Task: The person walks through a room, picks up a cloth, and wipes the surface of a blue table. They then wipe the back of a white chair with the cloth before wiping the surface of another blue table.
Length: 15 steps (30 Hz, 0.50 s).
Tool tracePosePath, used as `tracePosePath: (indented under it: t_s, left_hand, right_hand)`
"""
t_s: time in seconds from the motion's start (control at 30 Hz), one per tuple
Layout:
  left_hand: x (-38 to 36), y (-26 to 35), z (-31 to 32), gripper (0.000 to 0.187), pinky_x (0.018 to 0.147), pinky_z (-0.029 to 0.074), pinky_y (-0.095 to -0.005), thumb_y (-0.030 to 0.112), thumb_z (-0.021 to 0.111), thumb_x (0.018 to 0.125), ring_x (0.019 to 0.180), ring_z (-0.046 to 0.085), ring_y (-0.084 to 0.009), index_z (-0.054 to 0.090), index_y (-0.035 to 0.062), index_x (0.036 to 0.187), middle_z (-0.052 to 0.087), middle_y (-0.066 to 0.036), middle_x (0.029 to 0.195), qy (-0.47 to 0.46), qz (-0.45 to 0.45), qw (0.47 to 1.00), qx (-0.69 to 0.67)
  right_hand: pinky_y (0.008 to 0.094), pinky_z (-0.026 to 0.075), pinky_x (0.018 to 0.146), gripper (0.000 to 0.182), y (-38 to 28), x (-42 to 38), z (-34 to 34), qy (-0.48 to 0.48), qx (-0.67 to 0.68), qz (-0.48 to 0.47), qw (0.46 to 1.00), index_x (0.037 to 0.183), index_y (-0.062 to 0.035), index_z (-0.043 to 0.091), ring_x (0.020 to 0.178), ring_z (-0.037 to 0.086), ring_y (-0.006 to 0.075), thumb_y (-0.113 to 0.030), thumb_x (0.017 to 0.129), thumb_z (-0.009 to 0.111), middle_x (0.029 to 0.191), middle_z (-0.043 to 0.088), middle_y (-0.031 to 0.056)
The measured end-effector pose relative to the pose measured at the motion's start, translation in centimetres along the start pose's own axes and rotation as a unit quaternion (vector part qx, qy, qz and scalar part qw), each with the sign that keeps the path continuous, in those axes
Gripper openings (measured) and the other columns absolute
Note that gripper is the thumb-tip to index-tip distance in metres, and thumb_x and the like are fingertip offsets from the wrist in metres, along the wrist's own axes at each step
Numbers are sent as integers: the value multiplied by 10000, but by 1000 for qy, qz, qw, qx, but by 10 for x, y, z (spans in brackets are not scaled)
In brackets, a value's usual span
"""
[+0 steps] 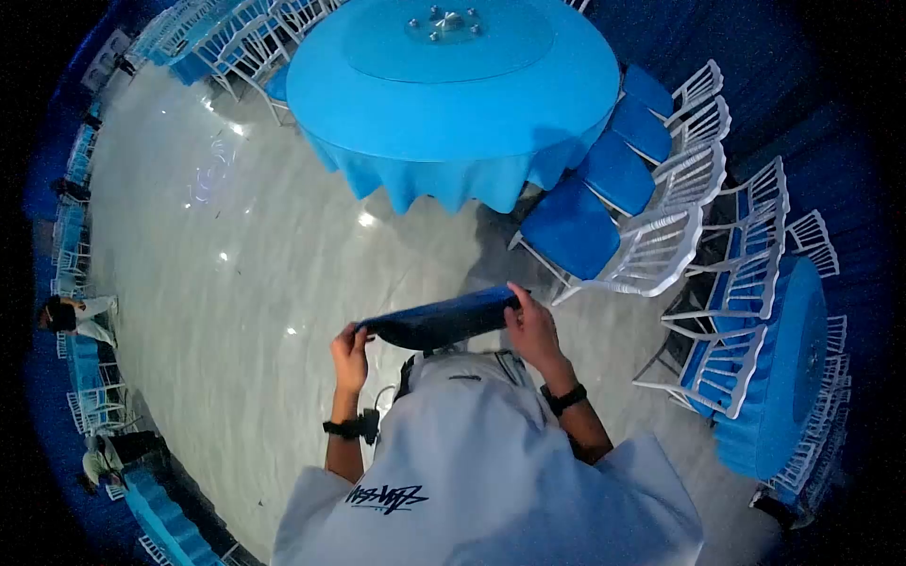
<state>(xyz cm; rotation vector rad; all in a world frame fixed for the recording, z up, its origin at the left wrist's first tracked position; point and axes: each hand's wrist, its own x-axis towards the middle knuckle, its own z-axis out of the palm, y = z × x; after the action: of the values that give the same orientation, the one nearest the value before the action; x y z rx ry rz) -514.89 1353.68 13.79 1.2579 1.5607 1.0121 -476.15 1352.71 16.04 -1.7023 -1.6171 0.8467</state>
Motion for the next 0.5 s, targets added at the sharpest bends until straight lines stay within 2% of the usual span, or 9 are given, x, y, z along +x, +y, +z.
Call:
tracePosePath:
  t_s: [0.03,0.07,0.1,0.17,0.2,0.3,0.37,0.5]
  left_hand:
    - [31,5,0,239,802,582,-350,108,596,1092,828,736,-192,710,-101,1085,779,-193,892,-6,1,1000,0]
    - [62,20,6,214,752,566,-371,124,625,1069,766,718,-237,715,-70,1063,732,-202,832,-5,14,1000,14]
    - [92,40,5,209,704,539,-410,147,651,1046,720,686,-323,700,-53,1011,686,-231,810,-40,25,993,112]
    - [148,61,13,235,691,520,-400,173,639,1070,726,696,-263,713,-44,1018,717,-213,831,-84,47,975,202]
    - [173,70,20,229,656,485,-440,166,642,1057,689,648,-359,690,-43,977,658,-235,791,-88,76,970,212]
    - [248,85,44,216,673,500,-515,166,648,1025,757,641,-464,645,-18,912,653,-243,820,-136,101,950,264]
    - [295,79,56,193,687,508,-539,152,644,1013,796,658,-482,645,-11,912,666,-244,835,-161,115,941,276]
    - [389,83,77,166,701,519,-555,134,627,1004,810,666,-499,672,0,918,688,-254,837,-180,86,934,295]
  right_hand:
    - [447,574,717,515,-6,20,-3,-1,-2,24,1000,1544,-88,581,796,730,317,-110,1042,693,972,746,202]
    - [449,574,719,513,-17,44,-9,0,-2,47,999,1542,-93,585,800,732,321,-115,1041,695,967,746,198]
    - [451,574,721,511,-23,65,-10,2,0,69,998,1540,-98,589,805,735,326,-120,1041,698,962,747,194]
    - [437,587,735,491,-18,100,-8,23,-8,78,997,1525,-111,604,811,757,338,-142,1044,696,965,774,189]
    - [435,591,738,487,-17,118,-9,27,-10,90,996,1524,-112,606,813,762,337,-148,1046,693,966,781,189]
    - [456,601,739,473,-6,172,-4,32,4,129,991,1518,-96,613,821,779,339,-157,1054,679,980,799,196]
    - [467,597,724,472,5,209,1,21,14,152,988,1518,-82,613,810,776,341,-152,1056,675,961,796,200]
    - [471,581,694,472,45,303,18,35,4,124,992,1519,-58,609,772,765,349,-132,1056,670,886,780,200]
